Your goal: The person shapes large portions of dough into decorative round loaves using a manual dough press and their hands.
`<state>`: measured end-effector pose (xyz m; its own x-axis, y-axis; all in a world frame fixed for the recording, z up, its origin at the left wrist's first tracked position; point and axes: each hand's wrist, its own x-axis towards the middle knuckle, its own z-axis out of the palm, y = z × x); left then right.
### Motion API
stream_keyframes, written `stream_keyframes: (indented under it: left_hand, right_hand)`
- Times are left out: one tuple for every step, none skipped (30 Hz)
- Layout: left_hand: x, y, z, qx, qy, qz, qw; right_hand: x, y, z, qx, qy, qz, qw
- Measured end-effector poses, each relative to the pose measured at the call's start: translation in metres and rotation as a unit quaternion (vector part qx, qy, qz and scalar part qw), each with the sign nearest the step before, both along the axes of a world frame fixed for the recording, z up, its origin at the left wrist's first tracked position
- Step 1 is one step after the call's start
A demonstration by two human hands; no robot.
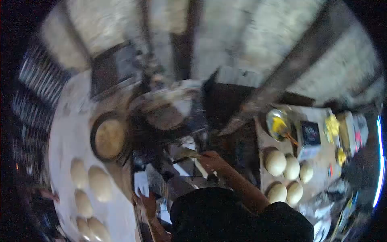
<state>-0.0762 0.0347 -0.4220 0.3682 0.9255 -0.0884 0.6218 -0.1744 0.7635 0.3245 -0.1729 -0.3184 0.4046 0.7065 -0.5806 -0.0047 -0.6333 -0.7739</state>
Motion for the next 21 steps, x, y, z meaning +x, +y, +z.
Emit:
stream_keyframes:
  left_hand:
    - [-0.006,-0.017,-0.013,-0.021,0.093,-0.013,0.995]
    - [0.002,-0.028,-0.026,-0.057,0.174,-0.023,0.983]
    - [0.01,-0.04,-0.039,-0.091,0.256,-0.042,0.961]
    - [0.024,-0.049,-0.058,-0.143,0.328,-0.062,0.932]
    - [0.034,-0.053,-0.054,-0.134,0.323,-0.125,0.928]
    - [0.045,-0.058,-0.048,-0.124,0.314,-0.185,0.923]
    - [0.069,-0.06,-0.003,-0.053,0.224,-0.289,0.929]
    - [0.098,-0.063,0.054,0.016,0.128,-0.386,0.914]
    - [0.117,-0.058,0.076,-0.011,0.151,-0.365,0.918]
    - [0.135,-0.053,0.097,-0.038,0.176,-0.344,0.922]
    - [0.145,-0.047,0.119,-0.055,0.181,-0.337,0.922]
    - [0.16,-0.042,0.139,-0.072,0.181,-0.331,0.923]
    - [0.171,-0.036,0.142,-0.059,0.166,-0.338,0.924]
    - [0.176,-0.03,0.141,-0.048,0.15,-0.342,0.926]
    - [0.176,-0.027,0.14,-0.04,0.137,-0.34,0.93]
    - [0.179,-0.031,0.141,-0.049,0.125,-0.348,0.928]
    - [0.186,-0.037,0.142,-0.058,0.113,-0.354,0.926]
    - [0.181,-0.035,0.139,-0.064,0.102,-0.357,0.926]
    - [0.164,-0.023,0.106,-0.133,0.055,-0.385,0.912]
    - [0.146,-0.006,0.076,-0.195,0.002,-0.407,0.892]
    - [0.139,-0.006,0.086,-0.198,0.011,-0.385,0.901]
  right_hand:
    - [0.012,-0.066,-0.054,0.063,-0.084,-0.152,0.983]
    - [0.023,-0.132,-0.108,0.126,-0.181,-0.281,0.934]
    - [0.067,-0.228,-0.187,0.315,-0.293,-0.212,0.877]
    - [0.098,-0.29,-0.222,-0.053,-0.289,-0.233,0.927]
    - [0.117,-0.291,-0.154,-0.257,-0.461,-0.154,0.835]
    - [0.129,-0.303,-0.124,-0.18,-0.328,-0.343,0.861]
    - [0.14,-0.316,-0.093,-0.076,-0.216,-0.538,0.812]
    - [0.167,-0.338,-0.103,0.019,-0.156,-0.552,0.819]
    - [0.179,-0.363,-0.118,0.115,-0.095,-0.56,0.815]
    - [0.17,-0.362,-0.123,0.093,-0.183,-0.501,0.841]
    - [0.157,-0.35,-0.126,0.069,-0.269,-0.434,0.857]
    - [0.144,-0.332,-0.128,0.045,-0.355,-0.361,0.861]
    - [0.136,-0.308,-0.127,0.022,-0.441,-0.282,0.852]
    - [0.123,-0.281,-0.129,-0.003,-0.521,-0.194,0.831]
    - [0.093,-0.242,-0.178,0.184,-0.317,-0.322,0.873]
    - [0.054,-0.2,-0.195,0.225,-0.166,-0.334,0.9]
    - [0.015,-0.161,-0.195,0.216,-0.01,-0.322,0.921]
    - [-0.016,-0.13,-0.191,0.191,0.087,-0.275,0.938]
    - [-0.04,-0.105,-0.183,0.168,0.175,-0.225,0.944]
    - [-0.056,-0.085,-0.172,0.149,0.239,-0.18,0.943]
    - [-0.064,-0.068,-0.161,0.131,0.288,-0.14,0.938]
